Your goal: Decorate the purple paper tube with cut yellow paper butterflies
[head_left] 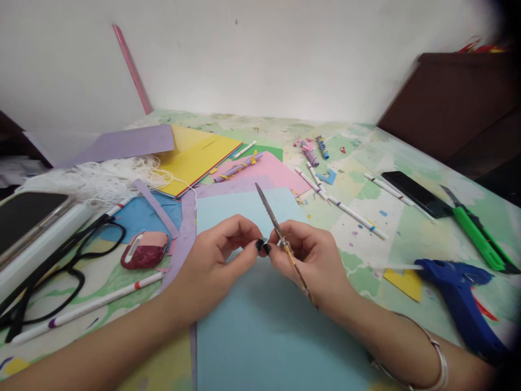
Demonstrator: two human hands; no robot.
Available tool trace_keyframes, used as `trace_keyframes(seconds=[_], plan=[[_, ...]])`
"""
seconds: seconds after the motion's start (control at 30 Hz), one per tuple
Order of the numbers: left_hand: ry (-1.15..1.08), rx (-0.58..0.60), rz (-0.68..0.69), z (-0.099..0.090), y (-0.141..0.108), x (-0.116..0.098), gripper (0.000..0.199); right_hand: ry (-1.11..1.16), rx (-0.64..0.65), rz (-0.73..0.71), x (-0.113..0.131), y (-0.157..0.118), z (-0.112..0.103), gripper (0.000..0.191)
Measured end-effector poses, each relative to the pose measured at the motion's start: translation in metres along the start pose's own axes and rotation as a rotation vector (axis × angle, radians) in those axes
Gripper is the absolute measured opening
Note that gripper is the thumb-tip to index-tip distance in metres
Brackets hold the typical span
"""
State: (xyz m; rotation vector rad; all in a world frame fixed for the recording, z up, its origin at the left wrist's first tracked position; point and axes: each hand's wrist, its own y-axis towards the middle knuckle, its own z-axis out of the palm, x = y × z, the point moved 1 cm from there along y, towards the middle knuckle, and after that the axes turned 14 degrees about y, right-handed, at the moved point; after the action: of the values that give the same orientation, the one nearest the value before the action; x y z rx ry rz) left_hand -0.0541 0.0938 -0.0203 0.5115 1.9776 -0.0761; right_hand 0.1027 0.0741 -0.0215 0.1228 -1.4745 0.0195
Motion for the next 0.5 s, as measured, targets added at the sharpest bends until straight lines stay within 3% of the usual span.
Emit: trace_keyframes(seconds=[0.13, 0.3, 0.5], plan=[[-0.147, -0.017, -0.089, -0.0036, 0.0028, 0.0028, 0.003, -0.324, -0.023, -0.132, 0.0013, -0.0036, -0.0024, 0.013], [-0.33, -0.025, -0.087, -0.0028, 0.0049, 0.0038, 0.006, -0.627, -0.02, -0.317, -0.003, -0.0078, -0.0016, 0.023], [-0.537, 0.026, -0.092, 0.0011, 0.0047, -0.0011, 0.008, -0.77, -0.044, -0.429, -0.0067, -0.0082, -0.0002, 0.023]])
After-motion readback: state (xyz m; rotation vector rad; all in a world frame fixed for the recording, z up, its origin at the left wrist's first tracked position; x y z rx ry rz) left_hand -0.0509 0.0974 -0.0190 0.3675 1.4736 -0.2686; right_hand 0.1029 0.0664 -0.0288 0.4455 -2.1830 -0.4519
